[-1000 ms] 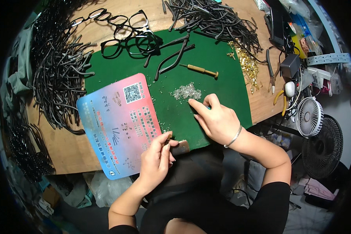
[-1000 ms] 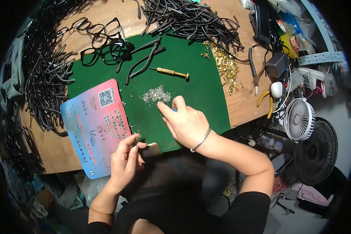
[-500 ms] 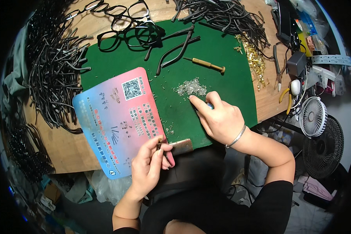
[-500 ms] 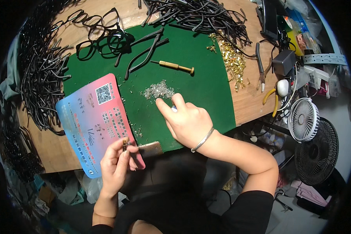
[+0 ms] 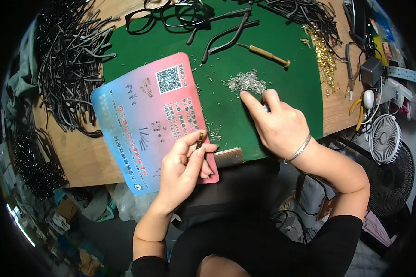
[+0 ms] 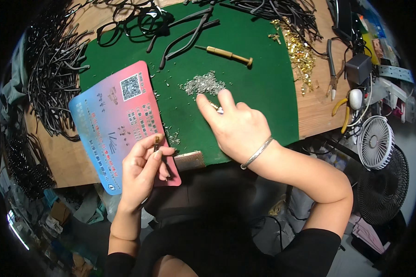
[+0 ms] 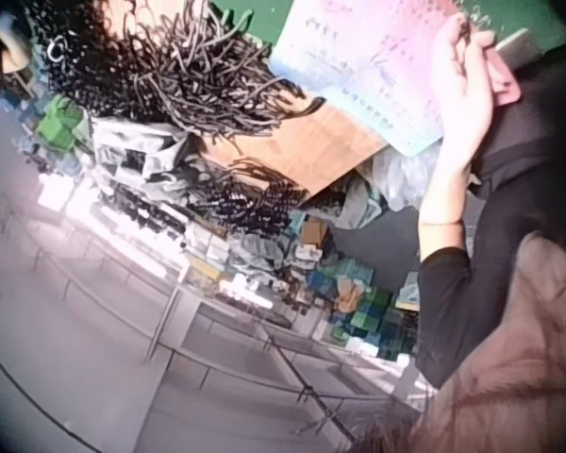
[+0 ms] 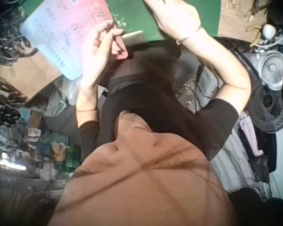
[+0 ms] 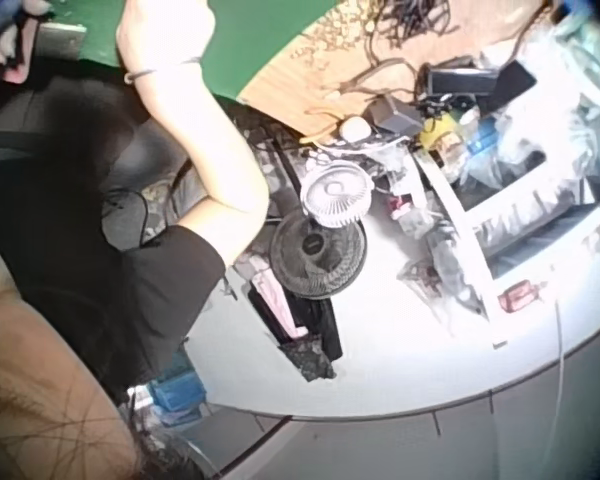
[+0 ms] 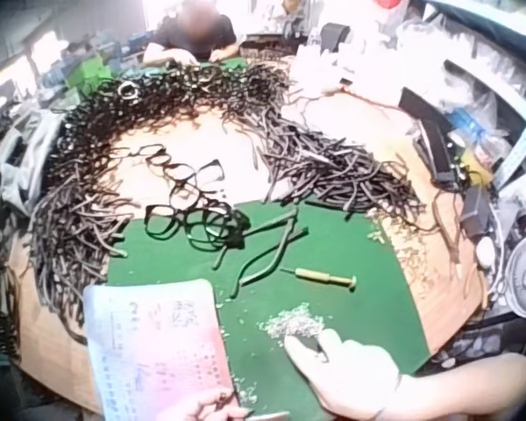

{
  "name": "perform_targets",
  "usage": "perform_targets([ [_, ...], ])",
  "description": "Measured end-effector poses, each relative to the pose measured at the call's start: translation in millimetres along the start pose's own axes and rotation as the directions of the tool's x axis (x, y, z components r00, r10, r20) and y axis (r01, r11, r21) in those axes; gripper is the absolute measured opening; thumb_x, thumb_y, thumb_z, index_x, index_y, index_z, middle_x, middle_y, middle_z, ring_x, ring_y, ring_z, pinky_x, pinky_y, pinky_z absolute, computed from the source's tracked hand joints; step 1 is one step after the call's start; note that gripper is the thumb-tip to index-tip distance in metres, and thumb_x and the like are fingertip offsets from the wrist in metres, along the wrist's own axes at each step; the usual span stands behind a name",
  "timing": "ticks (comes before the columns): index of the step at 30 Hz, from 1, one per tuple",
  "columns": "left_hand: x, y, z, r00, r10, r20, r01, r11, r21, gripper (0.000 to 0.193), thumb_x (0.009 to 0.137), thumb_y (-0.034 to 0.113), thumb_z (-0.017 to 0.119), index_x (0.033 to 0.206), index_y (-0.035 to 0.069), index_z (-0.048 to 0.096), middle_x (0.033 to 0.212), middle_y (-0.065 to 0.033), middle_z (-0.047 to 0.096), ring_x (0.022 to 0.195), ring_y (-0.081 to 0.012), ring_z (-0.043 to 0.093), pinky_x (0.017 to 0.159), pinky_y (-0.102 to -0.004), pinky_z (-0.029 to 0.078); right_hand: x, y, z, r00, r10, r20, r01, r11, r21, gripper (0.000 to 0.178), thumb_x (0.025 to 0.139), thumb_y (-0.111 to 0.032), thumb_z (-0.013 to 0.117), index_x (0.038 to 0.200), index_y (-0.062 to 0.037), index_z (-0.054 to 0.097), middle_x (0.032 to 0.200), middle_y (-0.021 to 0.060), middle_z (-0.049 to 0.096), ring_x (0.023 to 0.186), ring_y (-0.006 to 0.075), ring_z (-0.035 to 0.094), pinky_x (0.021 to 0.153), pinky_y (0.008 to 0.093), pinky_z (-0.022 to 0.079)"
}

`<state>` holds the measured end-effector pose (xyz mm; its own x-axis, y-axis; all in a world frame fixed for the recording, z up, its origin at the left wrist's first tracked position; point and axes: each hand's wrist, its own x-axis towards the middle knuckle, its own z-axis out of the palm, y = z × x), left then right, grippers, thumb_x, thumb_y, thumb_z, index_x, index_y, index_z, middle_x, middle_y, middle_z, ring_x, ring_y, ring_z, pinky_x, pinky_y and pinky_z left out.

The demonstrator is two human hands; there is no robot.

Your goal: The person assembles eyeglasses by inserting small metal components into the frame arms using a small tool. They repeatedly pick up frame parts, align them, and press components into place on a green work mat.

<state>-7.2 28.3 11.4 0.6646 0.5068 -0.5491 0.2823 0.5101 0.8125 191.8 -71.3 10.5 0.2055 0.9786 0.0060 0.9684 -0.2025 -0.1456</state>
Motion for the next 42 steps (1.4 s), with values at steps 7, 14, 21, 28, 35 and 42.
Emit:
perform_targets([
  [7,-2,-11,12,0.971,0.210,-0.111,-0.176,0.950,0.258,0.026,0.091,0.000,0.047,0.117,-0.004,0.050,0.088,-0.0106,0.066,0.060,-0.0075,0.059,0.055,-0.0218,0.049,-7,-32,-23,0.942,-0.155,0.297,-0.107,0.701,0.705,0.027,0.087,-0.013,0.050,0.114,-0.0085,0.046,0.088,0.0171,0.051,0.070,0.0344,0.058,0.057,0.0405,0.053],
  [14,0,-23,18,0.890,0.433,-0.140,-0.304,0.794,0.526,0.026,0.090,-0.003,0.048,0.115,-0.006,0.051,0.074,-0.0063,0.063,0.057,-0.0063,0.056,0.051,-0.0203,0.047,3,-41,-20,0.948,-0.222,0.226,-0.007,0.698,0.716,0.022,0.086,-0.009,0.051,0.105,-0.0012,0.048,0.074,0.0146,0.051,0.070,0.0292,0.056,0.053,0.0350,0.054],
  [21,1,-30,22,0.808,0.574,-0.133,-0.354,0.654,0.668,0.027,0.084,-0.004,0.053,0.111,-0.004,0.055,0.080,-0.0152,0.066,0.063,-0.0222,0.066,0.056,-0.0301,0.052,1,-44,-26,0.931,-0.175,0.320,-0.076,0.765,0.640,0.021,0.086,-0.011,0.050,0.106,-0.0034,0.050,0.076,0.0154,0.054,0.072,0.0281,0.058,0.052,0.0360,0.052],
  [28,6,-28,22,0.718,0.692,-0.077,-0.404,0.504,0.763,0.028,0.081,-0.005,0.055,0.109,-0.005,0.056,0.081,-0.0170,0.066,0.067,-0.0251,0.067,0.059,-0.0314,0.053,23,-33,-32,0.516,-0.280,0.809,-0.839,0.025,0.544,0.032,0.095,-0.019,0.039,0.124,-0.0053,0.041,0.071,-0.0008,0.047,0.048,0.0067,0.048,0.044,0.0212,0.040],
  [35,7,-25,22,0.710,0.703,-0.047,-0.421,0.476,0.772,0.028,0.081,-0.005,0.055,0.109,-0.005,0.056,0.080,-0.0172,0.066,0.068,-0.0256,0.067,0.060,-0.0315,0.053,22,-30,-25,0.563,-0.299,0.770,-0.794,0.062,0.604,0.038,0.093,-0.022,0.041,0.124,-0.0003,0.038,0.073,0.0047,0.054,0.049,0.0097,0.050,0.041,0.0250,0.042],
  [42,6,-22,18,0.753,0.658,-0.027,-0.416,0.507,0.755,0.027,0.082,-0.005,0.054,0.108,-0.004,0.057,0.079,-0.0172,0.066,0.071,-0.0267,0.068,0.061,-0.0320,0.053,26,-28,-23,0.553,-0.315,0.771,-0.784,0.115,0.610,0.032,0.095,-0.019,0.041,0.123,-0.0019,0.040,0.072,0.0011,0.048,0.048,0.0062,0.047,0.043,0.0209,0.040],
])
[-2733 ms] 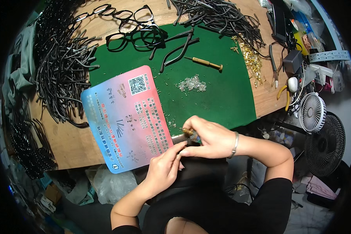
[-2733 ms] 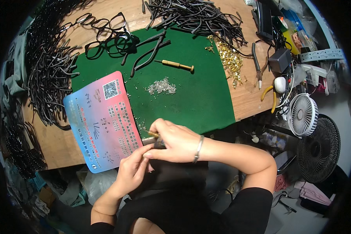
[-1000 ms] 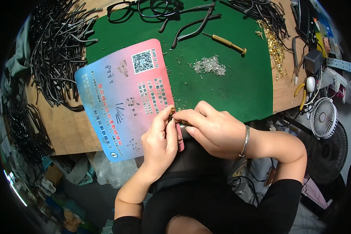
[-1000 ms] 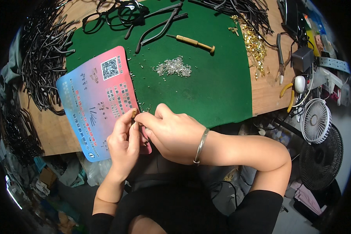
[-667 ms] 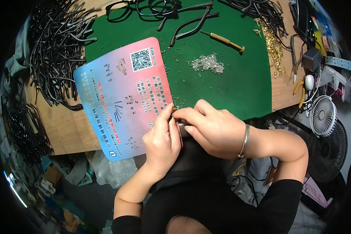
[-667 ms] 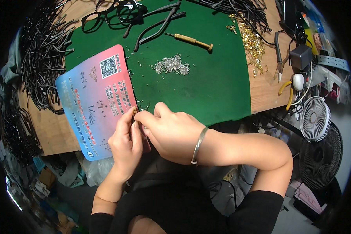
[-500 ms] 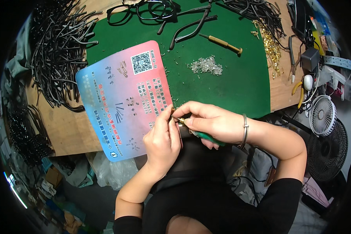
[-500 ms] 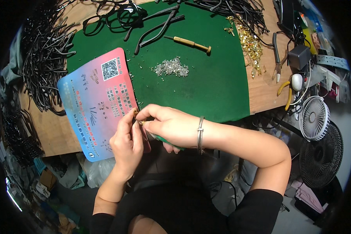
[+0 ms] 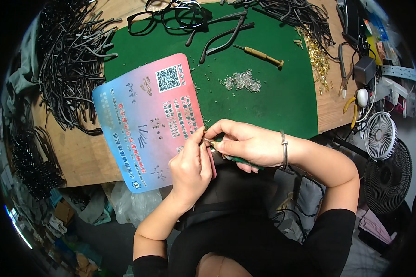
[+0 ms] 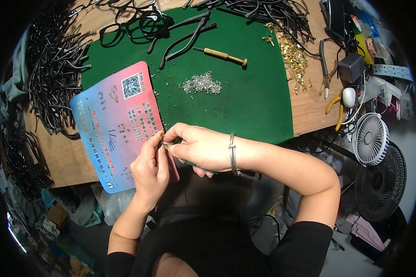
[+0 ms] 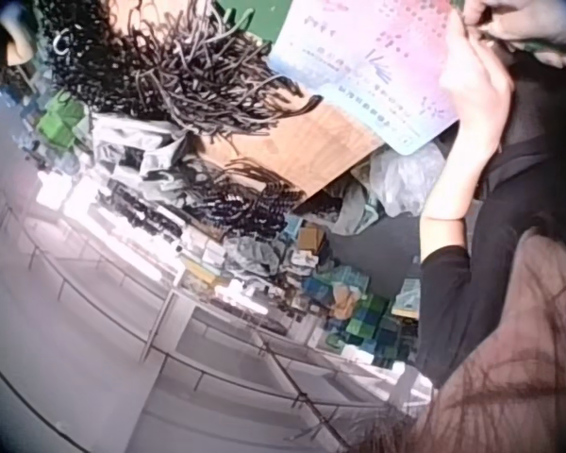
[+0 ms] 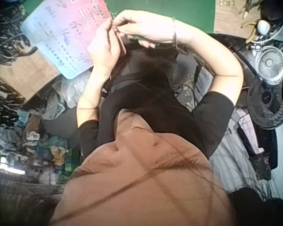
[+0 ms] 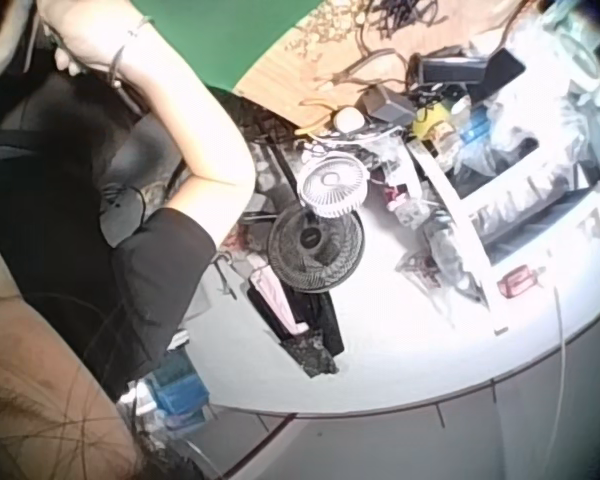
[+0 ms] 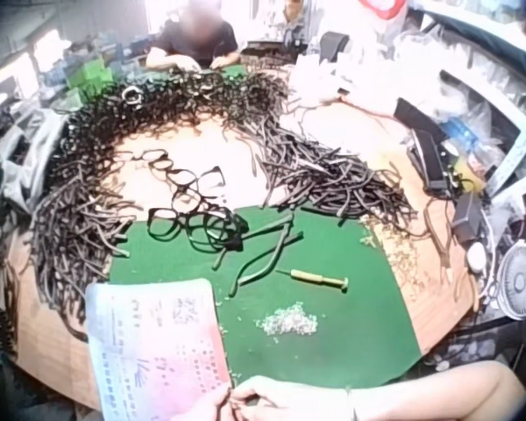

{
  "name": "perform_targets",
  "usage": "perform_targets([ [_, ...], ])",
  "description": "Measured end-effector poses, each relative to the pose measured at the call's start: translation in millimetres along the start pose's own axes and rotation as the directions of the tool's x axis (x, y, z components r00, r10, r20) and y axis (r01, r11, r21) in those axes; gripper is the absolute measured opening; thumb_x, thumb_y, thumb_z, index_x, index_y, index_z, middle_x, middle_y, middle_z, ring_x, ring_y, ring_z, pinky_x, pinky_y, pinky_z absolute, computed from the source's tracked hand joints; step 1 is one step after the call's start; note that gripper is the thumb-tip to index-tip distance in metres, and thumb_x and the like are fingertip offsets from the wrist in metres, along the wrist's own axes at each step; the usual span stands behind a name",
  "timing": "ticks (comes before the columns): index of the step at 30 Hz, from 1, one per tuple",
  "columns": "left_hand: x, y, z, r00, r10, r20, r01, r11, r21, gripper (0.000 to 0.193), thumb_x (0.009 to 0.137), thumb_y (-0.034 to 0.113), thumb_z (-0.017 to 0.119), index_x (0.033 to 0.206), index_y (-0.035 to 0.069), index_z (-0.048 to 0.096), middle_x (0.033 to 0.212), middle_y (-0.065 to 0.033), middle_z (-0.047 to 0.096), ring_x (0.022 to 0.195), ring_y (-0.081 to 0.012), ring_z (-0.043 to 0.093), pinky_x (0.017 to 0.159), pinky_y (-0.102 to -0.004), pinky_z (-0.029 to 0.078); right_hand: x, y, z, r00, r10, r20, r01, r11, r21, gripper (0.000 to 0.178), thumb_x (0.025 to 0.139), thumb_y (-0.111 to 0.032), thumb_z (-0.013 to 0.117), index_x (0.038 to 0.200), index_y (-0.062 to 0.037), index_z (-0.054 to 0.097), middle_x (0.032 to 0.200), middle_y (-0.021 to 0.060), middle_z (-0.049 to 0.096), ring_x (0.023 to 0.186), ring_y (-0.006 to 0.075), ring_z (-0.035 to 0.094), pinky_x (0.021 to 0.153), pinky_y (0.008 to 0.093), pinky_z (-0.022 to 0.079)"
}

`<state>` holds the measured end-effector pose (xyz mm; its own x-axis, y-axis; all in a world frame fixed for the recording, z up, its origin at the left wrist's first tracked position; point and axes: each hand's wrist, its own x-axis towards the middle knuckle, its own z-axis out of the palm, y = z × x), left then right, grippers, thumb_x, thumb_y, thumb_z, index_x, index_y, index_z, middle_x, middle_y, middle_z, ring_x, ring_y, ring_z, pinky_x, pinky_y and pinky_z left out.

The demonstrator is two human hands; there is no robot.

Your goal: The person assembles eyeglasses by inserting small metal components into the frame arms using a small tool. They repeatedly pick up frame parts, align them, and press components into place on a green work mat.

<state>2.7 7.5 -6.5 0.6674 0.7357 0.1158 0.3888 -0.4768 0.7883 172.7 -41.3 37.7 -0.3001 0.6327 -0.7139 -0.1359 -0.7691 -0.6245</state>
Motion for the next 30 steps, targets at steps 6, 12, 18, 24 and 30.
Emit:
perform_targets([
  [6,3,4,-4,0.999,-0.010,0.040,0.011,1.000,-0.016,0.025,0.083,-0.004,0.055,0.108,-0.003,0.057,0.079,-0.0176,0.065,0.071,-0.0278,0.067,0.063,-0.0330,0.053,-2,9,4,0.965,-0.243,-0.098,0.194,0.915,-0.355,0.032,0.093,-0.020,0.047,0.119,-0.0018,0.044,0.085,0.0101,0.056,0.067,0.0184,0.058,0.062,0.0307,0.048],
  [12,33,5,-18,0.989,-0.140,0.043,0.142,0.988,-0.063,0.030,0.086,-0.006,0.048,0.116,-0.001,0.051,0.089,-0.0166,0.066,0.080,-0.0249,0.067,0.067,-0.0326,0.053,-23,25,2,0.897,-0.394,-0.200,0.162,0.715,-0.680,0.034,0.090,-0.021,0.048,0.120,-0.0042,0.045,0.102,0.0189,0.052,0.091,0.0344,0.056,0.079,0.0399,0.047],
  [18,116,13,4,0.980,0.175,0.096,-0.169,0.983,-0.067,0.024,0.086,0.007,0.054,0.109,0.001,0.051,0.090,-0.0187,0.061,0.082,-0.0338,0.062,0.071,-0.0378,0.050,-15,40,-11,0.847,-0.472,-0.243,0.225,0.733,-0.641,0.035,0.087,-0.020,0.054,0.118,-0.0053,0.047,0.097,0.0169,0.052,0.086,0.0319,0.057,0.077,0.0378,0.047],
  [24,213,12,73,0.983,0.124,0.134,-0.173,0.872,0.458,0.033,0.084,0.021,0.058,0.109,0.004,0.045,0.093,-0.0222,0.058,0.077,-0.0394,0.060,0.066,-0.0447,0.049,-14,38,-16,0.827,-0.540,-0.156,0.322,0.683,-0.656,0.034,0.088,-0.026,0.053,0.115,-0.0052,0.049,0.098,0.0172,0.052,0.086,0.0332,0.058,0.078,0.0383,0.048],
  [30,193,8,39,0.941,0.317,0.118,-0.335,0.922,0.196,0.031,0.077,0.009,0.067,0.104,0.004,0.053,0.080,-0.0127,0.059,0.071,-0.0278,0.060,0.064,-0.0367,0.048,-29,40,-45,0.758,-0.600,-0.256,0.344,0.701,-0.625,0.029,0.086,-0.023,0.056,0.106,-0.0027,0.054,0.093,0.0157,0.057,0.084,0.0279,0.058,0.075,0.0352,0.047],
])
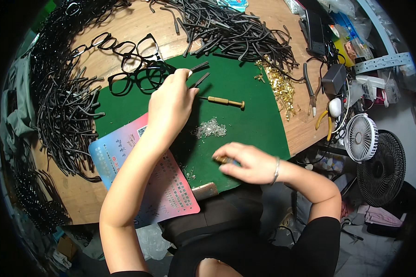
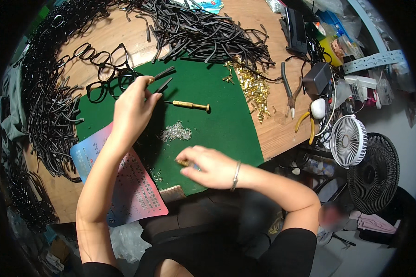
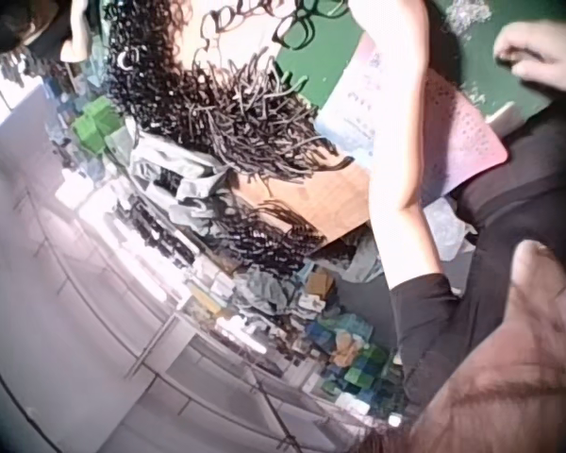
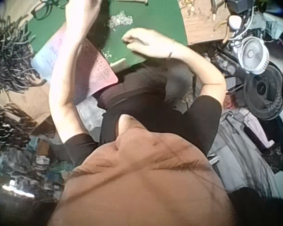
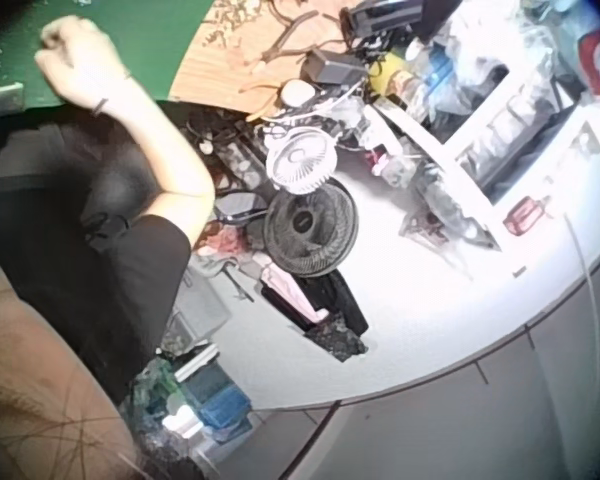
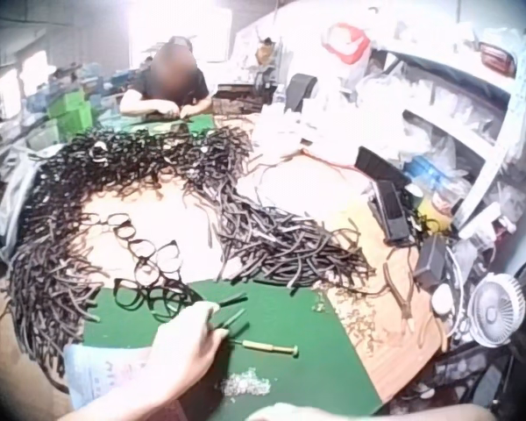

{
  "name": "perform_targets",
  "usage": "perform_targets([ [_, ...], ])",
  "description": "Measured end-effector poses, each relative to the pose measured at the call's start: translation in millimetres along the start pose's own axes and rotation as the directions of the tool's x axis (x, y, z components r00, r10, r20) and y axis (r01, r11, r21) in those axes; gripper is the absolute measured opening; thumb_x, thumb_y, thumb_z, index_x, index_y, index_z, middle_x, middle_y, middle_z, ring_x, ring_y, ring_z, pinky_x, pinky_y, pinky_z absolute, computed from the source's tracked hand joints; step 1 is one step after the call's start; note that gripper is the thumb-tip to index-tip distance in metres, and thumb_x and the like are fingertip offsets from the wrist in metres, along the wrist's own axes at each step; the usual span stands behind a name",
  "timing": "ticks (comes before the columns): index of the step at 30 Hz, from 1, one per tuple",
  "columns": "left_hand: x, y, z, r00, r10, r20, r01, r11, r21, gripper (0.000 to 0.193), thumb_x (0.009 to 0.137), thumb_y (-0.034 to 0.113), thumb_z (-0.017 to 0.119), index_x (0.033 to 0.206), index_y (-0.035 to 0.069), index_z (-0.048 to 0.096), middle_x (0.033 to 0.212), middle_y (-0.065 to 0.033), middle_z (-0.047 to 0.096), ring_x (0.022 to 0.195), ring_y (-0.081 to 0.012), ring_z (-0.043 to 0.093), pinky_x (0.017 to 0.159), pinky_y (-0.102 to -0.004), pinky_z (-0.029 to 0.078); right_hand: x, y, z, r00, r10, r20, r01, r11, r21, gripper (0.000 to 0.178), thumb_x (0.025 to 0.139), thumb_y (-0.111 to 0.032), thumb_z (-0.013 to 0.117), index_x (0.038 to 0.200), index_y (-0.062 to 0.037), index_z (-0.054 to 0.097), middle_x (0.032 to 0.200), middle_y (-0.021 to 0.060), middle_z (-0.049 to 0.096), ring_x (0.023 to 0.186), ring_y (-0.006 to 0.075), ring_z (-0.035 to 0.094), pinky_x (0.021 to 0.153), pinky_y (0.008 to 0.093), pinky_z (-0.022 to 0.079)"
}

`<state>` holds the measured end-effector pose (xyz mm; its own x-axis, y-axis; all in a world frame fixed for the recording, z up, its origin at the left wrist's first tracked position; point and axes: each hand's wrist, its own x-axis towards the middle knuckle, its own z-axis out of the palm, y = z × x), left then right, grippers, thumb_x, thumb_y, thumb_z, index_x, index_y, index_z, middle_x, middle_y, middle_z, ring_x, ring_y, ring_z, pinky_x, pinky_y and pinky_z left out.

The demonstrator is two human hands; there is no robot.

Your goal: The person assembles eyeglasses by inserting small metal components into the frame arms using a small tool. They repeatedly pick up frame parts, align them, and press components into place on a green work mat.

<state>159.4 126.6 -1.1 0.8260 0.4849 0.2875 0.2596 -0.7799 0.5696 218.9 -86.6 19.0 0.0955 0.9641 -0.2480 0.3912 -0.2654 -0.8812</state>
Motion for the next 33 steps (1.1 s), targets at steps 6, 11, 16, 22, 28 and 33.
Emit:
perform_targets([
  [6,-10,20,-59,0.945,-0.144,-0.293,-0.020,0.870,-0.492,0.011,0.086,0.006,0.058,0.096,0.000,0.061,0.075,-0.0038,0.055,0.067,-0.0102,0.050,0.062,-0.0231,0.042,33,18,-96,0.878,-0.007,-0.479,-0.308,0.758,-0.575,0.017,0.081,-0.019,0.057,0.089,-0.0036,0.056,0.088,0.0139,0.060,0.070,0.0324,0.061,0.063,0.0405,0.050],
  [11,-74,38,-98,0.952,-0.285,-0.107,0.110,0.649,-0.753,0.012,0.094,0.012,0.049,0.095,0.001,0.053,0.072,0.0019,0.051,0.057,-0.0036,0.041,0.051,-0.0171,0.033,58,58,-104,0.818,-0.327,-0.473,-0.350,0.368,-0.861,0.008,0.081,-0.013,0.053,0.084,-0.0055,0.053,0.081,0.0120,0.055,0.056,0.0284,0.061,0.050,0.0405,0.051],
  [16,-132,48,-99,0.893,-0.408,0.190,0.368,0.419,-0.830,0.020,0.094,0.007,0.045,0.111,-0.002,0.050,0.073,-0.0017,0.055,0.059,-0.0036,0.046,0.053,-0.0172,0.039,63,53,-119,0.802,-0.318,-0.506,-0.343,0.448,-0.825,0.011,0.084,-0.016,0.051,0.084,-0.0044,0.054,0.080,0.0173,0.060,0.066,0.0334,0.062,0.058,0.0431,0.051],
  [22,-177,61,-82,0.811,-0.358,0.463,0.564,0.263,-0.783,0.031,0.096,0.010,0.040,0.125,0.001,0.045,0.072,0.0005,0.053,0.055,-0.0023,0.044,0.051,-0.0166,0.038,10,-59,-45,0.979,0.024,-0.203,-0.058,0.985,-0.163,0.017,0.081,-0.015,0.058,0.091,-0.0013,0.061,0.078,0.0105,0.062,0.066,0.0173,0.061,0.061,0.0295,0.049],
  [28,-179,84,-64,0.754,-0.325,0.571,0.632,0.121,-0.765,0.028,0.096,0.009,0.043,0.122,0.001,0.045,0.091,-0.0049,0.063,0.058,-0.0003,0.044,0.053,-0.0156,0.037,8,-70,17,0.971,0.226,-0.077,-0.161,0.858,0.487,0.015,0.083,-0.007,0.060,0.092,0.0047,0.059,0.083,0.0077,0.064,0.075,0.0104,0.061,0.065,0.0239,0.050],
  [33,-184,78,-62,0.755,-0.374,0.538,0.595,0.048,-0.802,0.026,0.096,0.013,0.044,0.120,0.001,0.046,0.082,-0.0048,0.063,0.050,-0.0006,0.041,0.046,-0.0160,0.034,15,-55,48,0.937,-0.076,-0.341,0.154,0.966,0.207,0.010,0.080,-0.005,0.064,0.088,0.0013,0.062,0.080,0.0099,0.062,0.068,0.0137,0.063,0.060,0.0257,0.050],
])
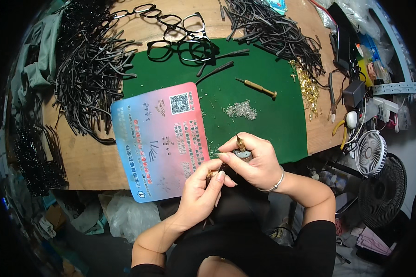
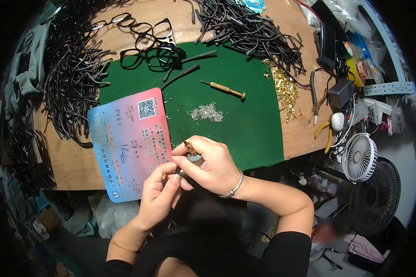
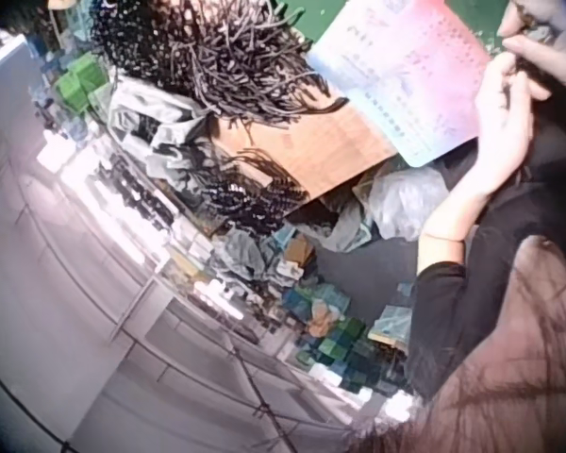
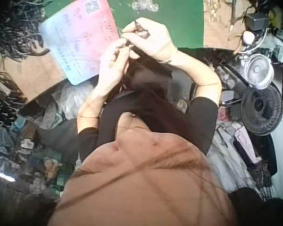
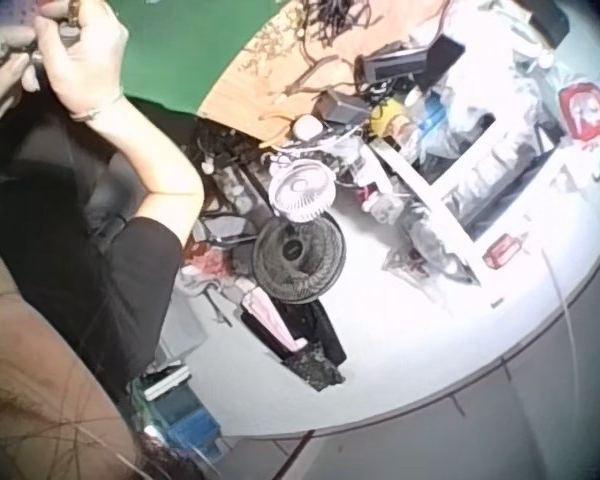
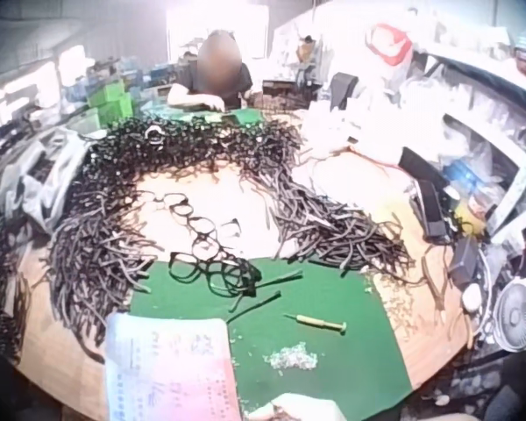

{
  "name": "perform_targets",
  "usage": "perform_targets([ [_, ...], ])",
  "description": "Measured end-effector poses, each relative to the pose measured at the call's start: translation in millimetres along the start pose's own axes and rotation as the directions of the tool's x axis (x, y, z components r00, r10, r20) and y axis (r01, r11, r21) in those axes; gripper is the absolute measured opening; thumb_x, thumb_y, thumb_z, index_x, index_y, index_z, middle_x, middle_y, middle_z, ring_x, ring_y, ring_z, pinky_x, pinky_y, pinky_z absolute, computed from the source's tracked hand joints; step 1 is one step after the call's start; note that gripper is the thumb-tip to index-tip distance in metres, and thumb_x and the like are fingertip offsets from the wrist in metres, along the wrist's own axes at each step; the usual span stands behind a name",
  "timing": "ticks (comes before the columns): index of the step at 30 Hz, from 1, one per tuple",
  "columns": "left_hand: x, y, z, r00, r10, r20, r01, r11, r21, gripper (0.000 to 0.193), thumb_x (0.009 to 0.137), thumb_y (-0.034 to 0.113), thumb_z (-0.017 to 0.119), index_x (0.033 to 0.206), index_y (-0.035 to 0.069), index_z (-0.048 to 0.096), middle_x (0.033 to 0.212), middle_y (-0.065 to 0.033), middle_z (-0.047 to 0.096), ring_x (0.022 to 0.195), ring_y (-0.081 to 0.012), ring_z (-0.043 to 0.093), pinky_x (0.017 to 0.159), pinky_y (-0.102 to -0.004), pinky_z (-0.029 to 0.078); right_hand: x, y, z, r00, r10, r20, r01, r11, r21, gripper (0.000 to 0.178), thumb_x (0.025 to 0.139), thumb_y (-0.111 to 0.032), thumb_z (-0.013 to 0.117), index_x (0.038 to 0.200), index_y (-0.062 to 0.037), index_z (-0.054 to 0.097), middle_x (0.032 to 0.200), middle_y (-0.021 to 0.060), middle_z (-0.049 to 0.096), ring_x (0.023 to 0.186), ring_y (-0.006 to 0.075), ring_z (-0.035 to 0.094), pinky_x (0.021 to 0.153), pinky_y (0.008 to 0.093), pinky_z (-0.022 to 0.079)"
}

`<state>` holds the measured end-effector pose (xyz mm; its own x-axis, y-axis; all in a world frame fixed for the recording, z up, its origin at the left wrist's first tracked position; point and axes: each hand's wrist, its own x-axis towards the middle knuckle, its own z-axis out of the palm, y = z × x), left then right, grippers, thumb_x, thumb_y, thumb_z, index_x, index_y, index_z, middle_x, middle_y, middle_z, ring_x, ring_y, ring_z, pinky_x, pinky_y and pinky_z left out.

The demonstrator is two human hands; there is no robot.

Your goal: The person assembles eyeglasses by inserting small metal components into the frame arms using a small tool. They repeatedly pick up frame parts, align them, and press components into place on a green work mat.

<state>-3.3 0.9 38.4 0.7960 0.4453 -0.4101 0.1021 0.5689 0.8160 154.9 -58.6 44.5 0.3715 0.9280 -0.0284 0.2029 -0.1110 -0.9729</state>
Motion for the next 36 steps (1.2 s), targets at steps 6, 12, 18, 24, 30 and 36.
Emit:
perform_targets([
  [6,6,-8,2,1.000,0.017,-0.022,-0.021,0.984,-0.179,0.028,0.097,0.017,0.045,0.120,0.001,0.045,0.083,-0.0074,0.063,0.048,-0.0026,0.043,0.045,-0.0159,0.035,-5,9,12,0.990,-0.052,-0.130,0.054,0.998,0.014,0.010,0.082,-0.005,0.064,0.088,0.0016,0.062,0.079,0.0088,0.061,0.065,0.0111,0.060,0.057,0.0235,0.048],
  [12,10,-9,-1,0.998,0.001,0.067,0.005,0.996,-0.090,0.026,0.097,0.016,0.044,0.117,0.000,0.047,0.088,-0.0073,0.064,0.050,-0.0021,0.042,0.047,-0.0163,0.035,3,7,-15,0.888,0.367,0.276,-0.455,0.786,0.418,0.020,0.088,-0.017,0.061,0.090,0.0023,0.059,0.074,0.0044,0.059,0.056,0.0054,0.051,0.050,0.0192,0.043],
  [18,11,-9,-11,0.992,0.055,0.115,-0.060,0.997,0.048,0.023,0.096,0.012,0.043,0.116,0.001,0.049,0.091,-0.0050,0.064,0.060,-0.0014,0.046,0.054,-0.0167,0.037,11,20,-22,0.668,0.473,0.575,-0.739,0.516,0.433,0.025,0.086,-0.023,0.063,0.092,0.0000,0.056,0.073,0.0036,0.058,0.054,0.0059,0.050,0.049,0.0194,0.042],
  [24,15,-8,-10,0.994,0.059,0.090,-0.085,0.941,0.326,0.027,0.094,0.005,0.042,0.119,0.001,0.047,0.091,-0.0057,0.063,0.063,-0.0054,0.050,0.059,-0.0195,0.042,4,28,-16,0.721,0.492,0.489,-0.658,0.708,0.258,0.035,0.089,-0.034,0.058,0.100,-0.0015,0.052,0.076,0.0023,0.057,0.055,0.0041,0.048,0.049,0.0181,0.042],
  [30,10,-18,-27,0.985,0.165,-0.049,-0.122,0.873,0.472,0.029,0.093,0.001,0.041,0.120,0.000,0.047,0.086,-0.0077,0.063,0.078,-0.0121,0.059,0.072,-0.0251,0.047,-12,22,-35,0.942,0.276,0.193,-0.197,0.917,-0.348,0.037,0.087,-0.020,0.055,0.115,-0.0003,0.041,0.105,0.0190,0.049,0.092,0.0308,0.056,0.080,0.0380,0.046],
  [36,22,-11,-18,0.991,0.099,-0.090,-0.030,0.824,0.566,0.033,0.088,-0.005,0.041,0.120,0.000,0.047,0.086,-0.0106,0.064,0.074,-0.0167,0.062,0.067,-0.0262,0.049,0,25,-36,0.989,0.033,0.147,0.084,0.688,-0.721,0.031,0.082,-0.013,0.058,0.111,-0.0093,0.048,0.090,0.0146,0.046,0.064,0.0290,0.060,0.055,0.0373,0.052],
])
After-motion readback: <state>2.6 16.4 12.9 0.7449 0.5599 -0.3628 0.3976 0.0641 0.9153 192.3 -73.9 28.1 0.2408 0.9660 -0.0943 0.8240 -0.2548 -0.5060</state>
